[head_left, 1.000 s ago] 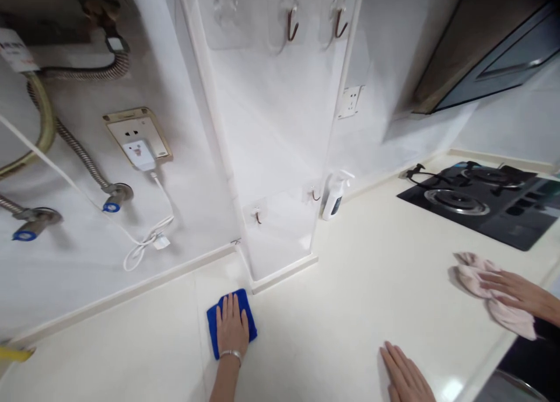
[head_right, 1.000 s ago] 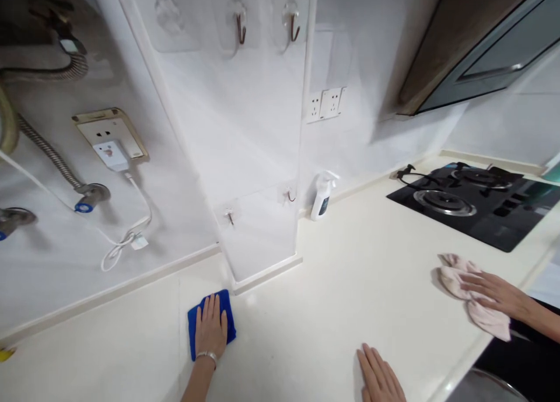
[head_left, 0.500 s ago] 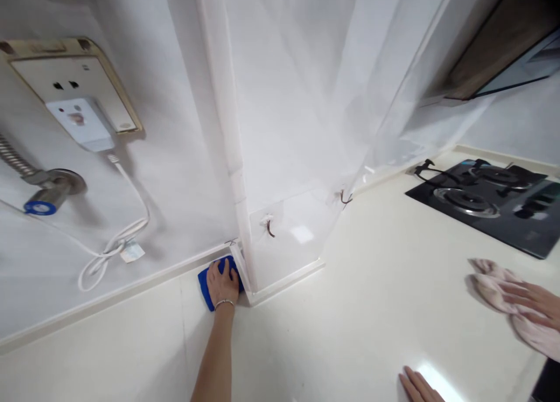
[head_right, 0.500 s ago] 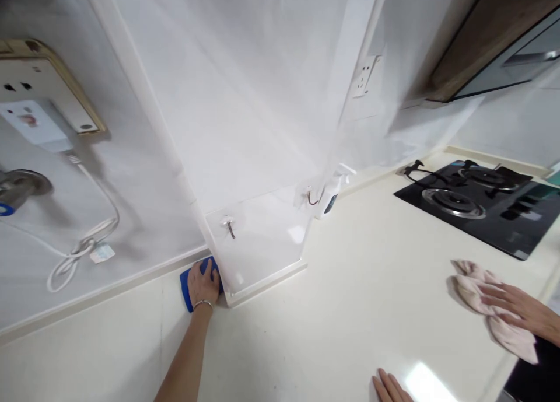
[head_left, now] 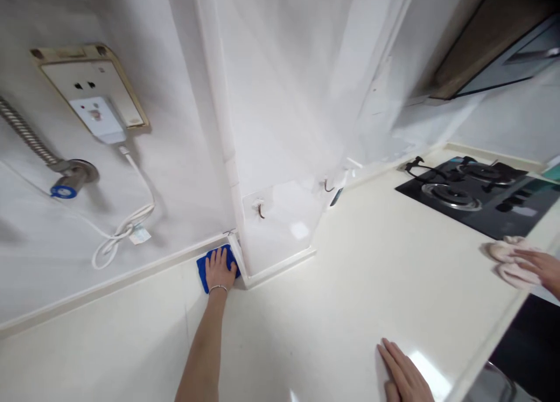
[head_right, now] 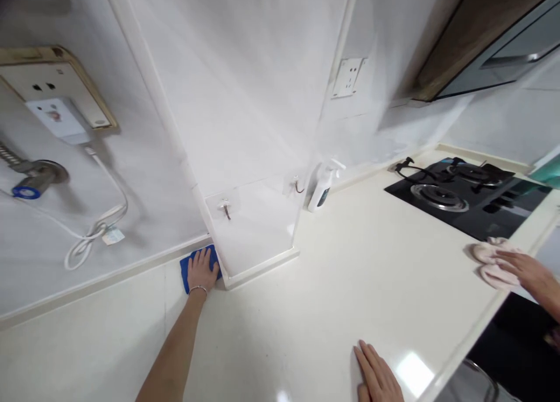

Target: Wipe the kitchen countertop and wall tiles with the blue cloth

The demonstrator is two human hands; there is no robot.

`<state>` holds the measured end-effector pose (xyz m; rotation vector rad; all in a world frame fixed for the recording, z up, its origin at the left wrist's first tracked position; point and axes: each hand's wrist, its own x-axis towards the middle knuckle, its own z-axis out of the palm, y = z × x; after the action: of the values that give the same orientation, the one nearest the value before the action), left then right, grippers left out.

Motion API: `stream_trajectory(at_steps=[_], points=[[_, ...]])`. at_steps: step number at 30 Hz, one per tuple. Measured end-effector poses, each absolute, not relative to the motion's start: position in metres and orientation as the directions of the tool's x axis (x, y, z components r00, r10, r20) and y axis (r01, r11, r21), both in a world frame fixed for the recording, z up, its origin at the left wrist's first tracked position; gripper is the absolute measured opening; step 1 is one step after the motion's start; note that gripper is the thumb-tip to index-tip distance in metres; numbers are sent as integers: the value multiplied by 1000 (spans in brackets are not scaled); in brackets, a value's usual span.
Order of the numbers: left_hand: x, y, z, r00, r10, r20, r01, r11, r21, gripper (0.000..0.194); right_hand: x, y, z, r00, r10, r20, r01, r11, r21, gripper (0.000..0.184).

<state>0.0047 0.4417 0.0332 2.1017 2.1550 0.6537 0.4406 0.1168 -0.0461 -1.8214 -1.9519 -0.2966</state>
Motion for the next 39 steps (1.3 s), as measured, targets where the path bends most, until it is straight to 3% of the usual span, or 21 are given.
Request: stream_trajectory(at_steps=[5, 10, 14, 18, 20, 27, 39], points=[[7, 369, 35, 17, 973, 232, 928, -102, 358, 71, 433, 119, -43, 18, 877, 481, 974, 92, -205, 68], [-3, 310, 37, 55, 968, 247, 901, -155, 406, 48, 425, 121, -39, 44, 853, 520, 977, 72, -201, 69], [-5, 304, 41, -118, 950, 288, 874, -38, 485, 42, 422, 123, -35, 56, 834, 549, 979, 63, -195, 69], [9, 325, 44, -374, 875, 308, 782, 119, 611, 53, 422, 123, -34, 62, 822, 567, 978, 62, -197, 70], [24, 336, 41, -413, 852, 322, 739, 108, 664, 55, 422, 123, -36, 66, 823, 564, 979, 56, -196, 71], [70, 350, 20, -189, 898, 398, 716, -151, 681, 49, 428, 123, -46, 41, 848, 529, 983, 62, -175, 69], [27, 392, 34, 34, 965, 258, 729, -201, 655, 48, 427, 118, -36, 39, 898, 438, 979, 53, -195, 70]])
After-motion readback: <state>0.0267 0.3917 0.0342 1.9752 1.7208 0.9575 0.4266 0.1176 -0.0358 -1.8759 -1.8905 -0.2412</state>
